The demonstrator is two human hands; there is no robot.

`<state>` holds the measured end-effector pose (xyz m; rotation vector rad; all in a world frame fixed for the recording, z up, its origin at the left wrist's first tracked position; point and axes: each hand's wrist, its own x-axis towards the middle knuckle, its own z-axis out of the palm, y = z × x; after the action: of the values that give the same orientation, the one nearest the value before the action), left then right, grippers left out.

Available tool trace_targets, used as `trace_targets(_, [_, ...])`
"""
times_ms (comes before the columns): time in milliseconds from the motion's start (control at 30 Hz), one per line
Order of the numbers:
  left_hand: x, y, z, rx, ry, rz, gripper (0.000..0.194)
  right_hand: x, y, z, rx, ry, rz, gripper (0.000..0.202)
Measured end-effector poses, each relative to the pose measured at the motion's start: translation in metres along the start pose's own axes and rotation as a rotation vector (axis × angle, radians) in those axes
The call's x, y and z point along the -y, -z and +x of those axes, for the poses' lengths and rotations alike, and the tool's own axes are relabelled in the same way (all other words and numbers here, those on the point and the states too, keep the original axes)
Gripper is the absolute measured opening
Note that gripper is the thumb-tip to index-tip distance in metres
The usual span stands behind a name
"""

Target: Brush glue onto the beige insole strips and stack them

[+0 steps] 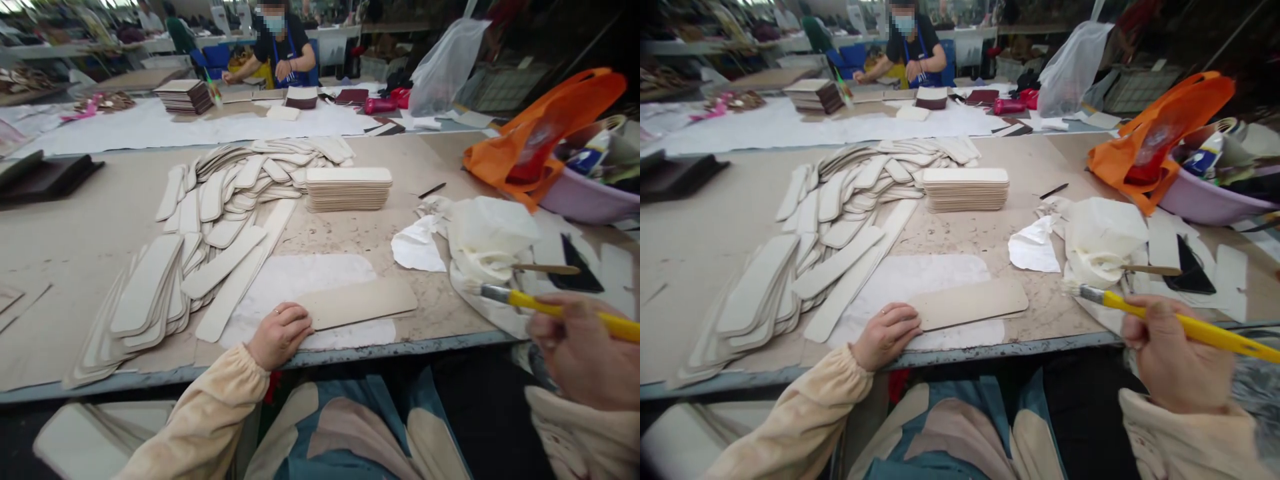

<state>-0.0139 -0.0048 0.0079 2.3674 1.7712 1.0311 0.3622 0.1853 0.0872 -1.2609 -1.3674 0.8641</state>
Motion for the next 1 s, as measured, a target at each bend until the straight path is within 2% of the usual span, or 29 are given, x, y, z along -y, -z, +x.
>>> trace_targets(33, [0.000,0.000,0.000,-0.002,0.002,0.002,0.017,0.005,-0.017,-0.013,0.036,-0.058,0.130,0.030])
trace_targets(100, [0.000,0.000,0.001,-0.003,0.006,0.004,0.016,0.013,-0.054,-0.040,0.169,-0.132,0.243,0.029])
trace_targets(233, [0.000,0.001,0.002,0.001,0.020,0.003,0.015,0.018,-0.124,-0.082,0.424,-0.189,0.258,0.031])
trace_targets(300, [0.000,0.001,0.001,0.007,0.027,0.002,0.014,0.018,-0.151,-0.094,0.512,-0.200,0.264,0.033])
trace_targets(400, [0.001,0.000,0.001,0.017,0.033,0.007,0.013,0.017,-0.175,-0.104,0.600,-0.213,0.256,0.032])
trace_targets(533, [0.001,0.001,0.000,0.035,0.043,0.019,0.011,0.014,-0.189,-0.109,0.639,-0.214,0.228,0.032])
trace_targets(700, [0.000,0.002,0.002,0.031,0.044,0.020,0.009,0.008,-0.193,-0.108,0.627,-0.208,0.139,0.033])
trace_targets(833, [0.000,0.002,0.002,0.026,0.046,0.024,0.008,0.003,-0.184,-0.099,0.575,-0.186,0.081,0.034])
trace_targets(1000, [0.002,0.001,0.002,0.028,0.037,0.021,0.009,-0.006,-0.160,-0.077,0.465,-0.163,-0.002,0.038])
